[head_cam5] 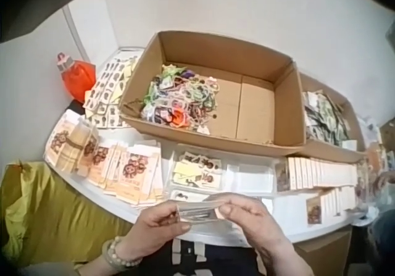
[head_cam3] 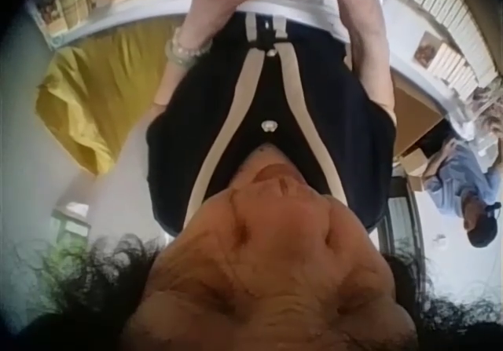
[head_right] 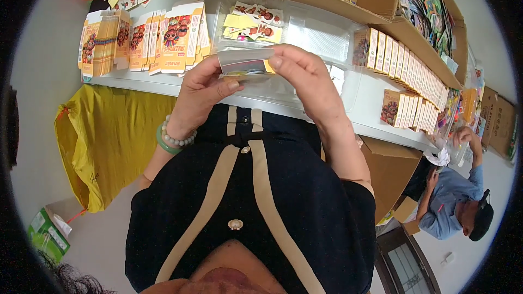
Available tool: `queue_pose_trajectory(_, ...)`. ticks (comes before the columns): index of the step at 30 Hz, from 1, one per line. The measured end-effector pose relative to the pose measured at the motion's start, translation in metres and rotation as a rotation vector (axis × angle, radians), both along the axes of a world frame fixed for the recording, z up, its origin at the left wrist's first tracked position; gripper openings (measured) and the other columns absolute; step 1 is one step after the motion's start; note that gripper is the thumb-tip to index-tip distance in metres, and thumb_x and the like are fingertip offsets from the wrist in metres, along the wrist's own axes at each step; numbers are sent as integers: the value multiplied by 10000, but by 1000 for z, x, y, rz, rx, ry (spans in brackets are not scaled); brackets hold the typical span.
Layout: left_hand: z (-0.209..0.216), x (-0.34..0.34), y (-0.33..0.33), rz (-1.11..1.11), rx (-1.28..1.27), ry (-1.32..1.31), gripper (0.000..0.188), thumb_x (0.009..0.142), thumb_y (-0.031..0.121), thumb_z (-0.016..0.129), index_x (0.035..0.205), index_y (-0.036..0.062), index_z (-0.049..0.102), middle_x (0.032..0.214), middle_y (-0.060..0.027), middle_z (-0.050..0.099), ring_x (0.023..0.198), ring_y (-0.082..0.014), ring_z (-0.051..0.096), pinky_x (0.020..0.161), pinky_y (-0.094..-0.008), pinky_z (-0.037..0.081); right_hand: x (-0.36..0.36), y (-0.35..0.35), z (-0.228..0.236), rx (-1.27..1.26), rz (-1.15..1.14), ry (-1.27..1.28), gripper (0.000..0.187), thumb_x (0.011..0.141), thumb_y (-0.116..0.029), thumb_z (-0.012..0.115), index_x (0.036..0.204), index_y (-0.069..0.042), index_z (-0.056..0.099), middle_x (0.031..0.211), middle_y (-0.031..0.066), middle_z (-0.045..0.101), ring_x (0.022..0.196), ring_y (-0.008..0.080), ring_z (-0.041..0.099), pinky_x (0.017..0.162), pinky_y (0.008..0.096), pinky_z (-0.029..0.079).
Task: Package colorful hair accessories into decorative paper bags.
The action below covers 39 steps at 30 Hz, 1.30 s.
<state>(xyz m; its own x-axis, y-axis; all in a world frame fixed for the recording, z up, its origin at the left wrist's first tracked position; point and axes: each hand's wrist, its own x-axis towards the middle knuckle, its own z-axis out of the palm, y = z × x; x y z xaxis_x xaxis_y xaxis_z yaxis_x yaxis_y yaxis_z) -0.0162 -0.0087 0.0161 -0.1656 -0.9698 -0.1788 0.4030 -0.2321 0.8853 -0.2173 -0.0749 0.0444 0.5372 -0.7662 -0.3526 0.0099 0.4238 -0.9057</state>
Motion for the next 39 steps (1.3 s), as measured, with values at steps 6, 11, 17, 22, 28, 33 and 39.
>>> queue_pose_trajectory(6,9,-1,11,-38,56,-98,333,849,-16,620,1172,-2,541,978,18,525,863,-32,463,758,-184,421,-2,15,12,-212,49,140,302,915,-180,484,1093,35,600,1009,55,623,994,135,525,904,281,384)
queue_pose_trajectory(11,20,-3,16,-86,40,-34,324,889,61,595,1199,0,523,1054,-5,555,920,-49,491,804,-220,448,0,28,8,-195,-45,134,288,912,-175,454,1049,22,613,953,41,611,922,110,517,855,263,394)
queue_pose_trajectory(17,25,1,25,-163,407,128,428,958,334,471,1240,13,489,1117,-49,570,1028,-115,524,877,-277,442,1,35,19,-167,179,363,237,897,-133,481,958,50,618,834,43,618,798,98,536,739,238,429)
queue_pose_trajectory(22,25,7,26,-258,539,15,396,918,237,457,1222,-15,492,1147,-105,574,1048,-178,551,905,-315,433,-3,37,4,-212,297,360,182,878,-82,507,948,46,617,813,58,632,762,99,540,705,247,438)
queue_pose_trajectory(28,26,12,22,-271,513,-4,290,890,135,436,1134,11,532,1049,-59,575,992,-120,531,879,-259,410,2,39,-14,-468,227,139,267,862,-133,599,1094,-4,623,938,102,647,840,193,609,743,292,474)
queue_pose_trajectory(33,16,15,19,-330,460,-25,326,892,134,431,1180,-5,496,1088,-71,560,984,-124,539,864,-266,430,-3,31,-7,-621,403,138,349,845,-140,633,1173,-25,597,995,119,644,893,213,621,764,308,487)
queue_pose_trajectory(39,14,3,18,-215,587,167,364,922,210,494,1218,-1,486,1129,-87,569,1014,-155,553,900,-298,440,-4,35,-23,-476,267,213,392,826,-151,664,1187,-19,584,1014,110,637,911,168,604,784,293,476)
